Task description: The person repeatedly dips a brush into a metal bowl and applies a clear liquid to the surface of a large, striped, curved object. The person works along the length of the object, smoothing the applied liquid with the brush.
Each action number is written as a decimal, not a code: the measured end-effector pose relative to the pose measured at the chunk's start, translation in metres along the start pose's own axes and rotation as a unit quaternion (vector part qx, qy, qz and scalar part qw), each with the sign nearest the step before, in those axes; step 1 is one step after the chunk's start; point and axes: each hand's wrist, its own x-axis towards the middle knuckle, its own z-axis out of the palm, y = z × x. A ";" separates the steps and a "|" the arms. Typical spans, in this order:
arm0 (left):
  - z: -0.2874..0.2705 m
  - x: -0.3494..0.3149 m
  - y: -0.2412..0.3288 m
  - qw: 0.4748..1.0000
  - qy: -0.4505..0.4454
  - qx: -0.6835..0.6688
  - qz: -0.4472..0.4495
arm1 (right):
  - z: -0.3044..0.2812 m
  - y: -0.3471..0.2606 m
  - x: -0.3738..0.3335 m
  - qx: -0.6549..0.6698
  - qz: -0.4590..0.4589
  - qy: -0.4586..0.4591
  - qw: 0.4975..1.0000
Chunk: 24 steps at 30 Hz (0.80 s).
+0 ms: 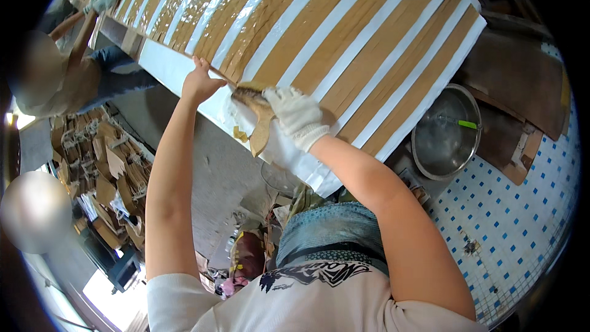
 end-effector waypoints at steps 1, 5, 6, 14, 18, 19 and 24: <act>-0.008 0.000 0.008 1.000 -0.001 0.008 -0.002 | 0.001 0.007 -0.002 0.035 -0.019 0.014 0.999; 0.006 -0.004 0.016 0.997 0.063 -0.035 -0.034 | -0.036 0.053 0.030 0.126 0.036 -0.004 0.991; 0.013 -0.005 0.020 0.996 0.084 -0.004 -0.035 | -0.051 0.072 0.039 0.136 0.052 0.007 0.989; 0.006 -0.010 0.037 0.993 0.080 0.034 -0.085 | -0.154 0.254 0.151 0.143 0.131 0.101 0.976; -0.004 -0.019 0.047 0.992 0.067 0.013 -0.108 | -0.197 0.347 0.214 -0.013 0.209 0.106 0.972; -0.001 -0.020 0.043 0.992 0.083 0.003 -0.094 | -0.202 0.371 0.227 -0.022 0.222 0.123 0.967; -0.008 -0.002 0.059 0.994 0.095 -0.014 -0.056 | -0.192 0.521 0.274 0.012 0.304 0.169 0.937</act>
